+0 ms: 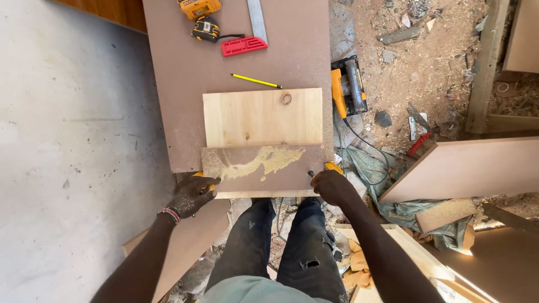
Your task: Measuring, marking, and cutting wooden boards using a circular saw, tape measure, and clamps.
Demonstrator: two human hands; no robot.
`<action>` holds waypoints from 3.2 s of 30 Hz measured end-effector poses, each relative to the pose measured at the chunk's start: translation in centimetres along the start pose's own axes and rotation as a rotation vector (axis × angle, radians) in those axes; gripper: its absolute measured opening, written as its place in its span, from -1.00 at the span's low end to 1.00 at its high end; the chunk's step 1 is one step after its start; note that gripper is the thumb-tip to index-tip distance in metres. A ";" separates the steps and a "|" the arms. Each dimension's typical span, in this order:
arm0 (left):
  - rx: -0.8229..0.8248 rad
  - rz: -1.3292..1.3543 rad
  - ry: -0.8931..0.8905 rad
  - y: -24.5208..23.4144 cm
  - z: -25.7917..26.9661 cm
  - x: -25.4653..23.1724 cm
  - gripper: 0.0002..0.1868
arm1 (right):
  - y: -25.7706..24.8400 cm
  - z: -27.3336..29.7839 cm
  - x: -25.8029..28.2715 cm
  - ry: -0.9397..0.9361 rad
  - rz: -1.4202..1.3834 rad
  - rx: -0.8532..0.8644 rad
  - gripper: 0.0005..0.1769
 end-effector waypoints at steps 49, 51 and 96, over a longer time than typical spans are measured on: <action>-1.417 2.465 -0.328 9.3 2.0 -4.1 -0.79 | -3.1 4.3 -3.8 0.310 -0.865 -0.346 -0.23; -1.614 2.473 -0.178 10.5 1.6 -6.3 -0.80 | -2.5 3.9 -5.0 0.124 -0.475 -0.093 -0.09; -0.933 -0.069 -0.699 3.5 9.4 10.4 -0.82 | -15.3 0.7 6.8 0.081 -0.478 -0.205 -0.51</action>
Point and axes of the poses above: each hand's wrist, its own z-axis away from the middle knuckle, its own y-axis out of the palm, x = y × z, the point moved 1 cm from there along -z, towards the middle knuckle, and after that the axes turned 5 degrees about y, right-handed, at the moved point
